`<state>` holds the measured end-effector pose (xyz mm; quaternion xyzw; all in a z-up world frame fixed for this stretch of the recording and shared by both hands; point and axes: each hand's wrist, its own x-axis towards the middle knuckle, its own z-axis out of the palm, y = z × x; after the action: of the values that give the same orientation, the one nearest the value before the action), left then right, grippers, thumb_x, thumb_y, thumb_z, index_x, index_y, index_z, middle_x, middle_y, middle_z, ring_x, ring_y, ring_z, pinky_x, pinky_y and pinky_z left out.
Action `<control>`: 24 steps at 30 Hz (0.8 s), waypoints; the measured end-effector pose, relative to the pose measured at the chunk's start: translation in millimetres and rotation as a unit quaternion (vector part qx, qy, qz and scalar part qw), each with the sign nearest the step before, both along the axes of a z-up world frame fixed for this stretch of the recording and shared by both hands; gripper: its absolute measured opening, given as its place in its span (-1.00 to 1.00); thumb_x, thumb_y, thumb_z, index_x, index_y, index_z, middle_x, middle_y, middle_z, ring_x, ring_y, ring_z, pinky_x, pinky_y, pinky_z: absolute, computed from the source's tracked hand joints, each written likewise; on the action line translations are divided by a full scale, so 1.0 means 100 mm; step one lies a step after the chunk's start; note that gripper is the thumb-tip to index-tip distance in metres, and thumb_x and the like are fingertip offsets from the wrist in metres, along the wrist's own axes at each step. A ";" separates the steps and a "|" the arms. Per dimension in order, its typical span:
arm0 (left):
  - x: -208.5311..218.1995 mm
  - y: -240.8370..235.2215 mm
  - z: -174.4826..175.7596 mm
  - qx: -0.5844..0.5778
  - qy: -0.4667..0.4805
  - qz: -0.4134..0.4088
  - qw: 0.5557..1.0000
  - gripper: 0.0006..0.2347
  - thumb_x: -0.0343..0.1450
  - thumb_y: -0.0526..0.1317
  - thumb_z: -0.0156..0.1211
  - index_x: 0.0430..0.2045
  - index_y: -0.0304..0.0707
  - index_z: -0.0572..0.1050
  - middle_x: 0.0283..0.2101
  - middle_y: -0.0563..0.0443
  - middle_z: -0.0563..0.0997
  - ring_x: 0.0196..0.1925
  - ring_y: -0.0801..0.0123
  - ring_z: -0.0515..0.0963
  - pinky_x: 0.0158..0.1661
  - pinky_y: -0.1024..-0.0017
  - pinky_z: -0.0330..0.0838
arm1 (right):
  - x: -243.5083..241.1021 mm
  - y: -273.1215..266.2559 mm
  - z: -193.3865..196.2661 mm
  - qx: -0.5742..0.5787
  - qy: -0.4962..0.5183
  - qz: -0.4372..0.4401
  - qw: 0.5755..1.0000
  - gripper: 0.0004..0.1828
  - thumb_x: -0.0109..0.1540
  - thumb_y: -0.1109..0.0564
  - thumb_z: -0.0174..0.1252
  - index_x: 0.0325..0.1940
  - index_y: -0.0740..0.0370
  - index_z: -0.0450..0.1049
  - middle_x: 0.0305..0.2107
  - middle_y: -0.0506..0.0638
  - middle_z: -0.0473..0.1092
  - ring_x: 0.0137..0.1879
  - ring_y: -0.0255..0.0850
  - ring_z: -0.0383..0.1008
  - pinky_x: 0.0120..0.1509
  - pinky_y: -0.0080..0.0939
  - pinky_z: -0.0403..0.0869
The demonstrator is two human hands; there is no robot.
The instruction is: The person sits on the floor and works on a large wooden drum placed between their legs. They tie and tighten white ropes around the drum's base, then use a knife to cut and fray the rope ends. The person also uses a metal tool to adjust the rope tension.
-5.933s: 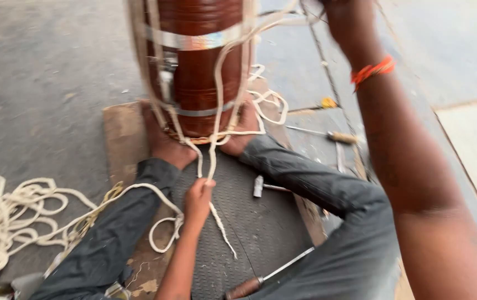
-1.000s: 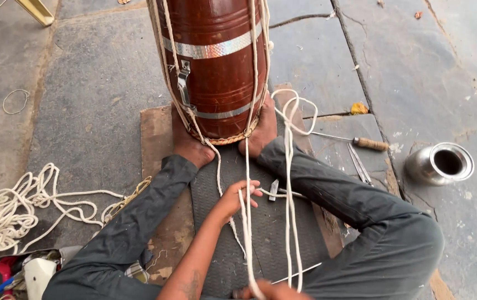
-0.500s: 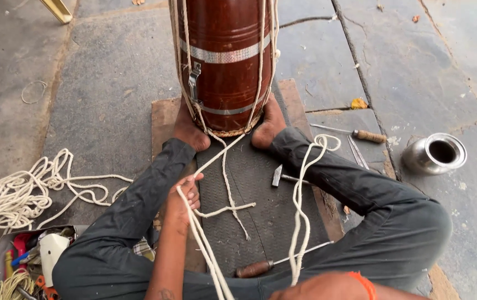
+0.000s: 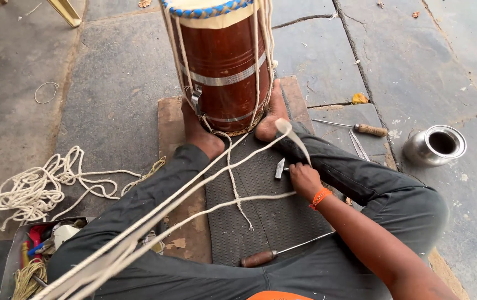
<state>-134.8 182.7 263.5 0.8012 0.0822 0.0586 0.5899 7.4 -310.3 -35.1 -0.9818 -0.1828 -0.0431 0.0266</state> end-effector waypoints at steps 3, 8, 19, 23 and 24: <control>0.84 -0.51 -0.23 -0.026 -0.049 -0.031 0.998 -0.60 0.34 -0.25 0.13 0.05 -0.53 0.44 -0.17 0.02 0.47 -0.14 0.45 0.42 -0.16 0.48 0.28 | -0.20 -0.02 -0.06 -0.040 0.027 0.029 0.998 -0.91 0.23 0.19 0.08 -0.25 0.19 0.49 -0.44 0.06 0.52 -0.28 -0.04 0.60 -0.28 -0.05 0.55; 1.91 -1.40 -0.25 -0.081 -0.116 -0.070 0.987 -0.54 0.29 -0.29 0.09 0.10 -0.53 0.34 0.01 -0.08 0.49 0.05 0.35 0.48 0.02 0.42 0.38 | -0.62 0.33 0.64 0.146 0.099 0.062 0.982 -0.81 0.21 0.13 0.16 -0.12 0.15 0.54 -0.43 0.16 0.52 -0.27 0.14 0.55 -0.24 0.09 0.51; 2.04 -1.53 -0.52 0.029 -0.195 -0.148 0.969 -0.37 0.06 -0.44 0.19 0.07 -0.58 0.19 0.08 -0.23 0.50 0.11 0.22 0.58 0.02 0.37 0.59 | -1.29 0.77 1.86 0.469 0.215 0.061 0.854 -0.75 0.20 0.27 0.21 -0.03 0.26 0.50 -0.28 0.12 0.57 -0.18 -0.08 0.65 -0.12 -0.14 0.57; 0.80 -2.19 -0.30 0.052 -0.150 -0.115 0.981 -0.56 0.22 -0.32 0.27 -0.01 -0.43 0.36 -0.07 -0.16 0.58 -0.05 0.22 0.65 -0.11 0.36 0.58 | -1.49 0.60 1.96 0.477 0.278 -0.031 0.834 -0.61 0.19 0.21 0.24 0.10 0.24 0.42 -0.37 0.13 0.54 -0.27 -0.01 0.63 -0.13 -0.11 0.56; 0.51 -2.31 -0.34 0.083 -0.125 -0.109 0.983 -0.61 0.27 -0.29 0.28 -0.03 -0.40 0.40 -0.11 -0.15 0.60 -0.09 0.22 0.67 -0.15 0.36 0.58 | -1.53 0.53 2.05 0.505 0.291 -0.048 0.811 -0.50 0.18 0.19 0.24 0.20 0.21 0.37 -0.36 0.11 0.54 -0.27 0.00 0.64 -0.13 -0.10 0.56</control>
<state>-83.7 -48.2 229.2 0.8379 -0.0853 0.1004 0.5296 -145.6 -257.6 170.1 -0.8040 -0.0718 0.1572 0.5690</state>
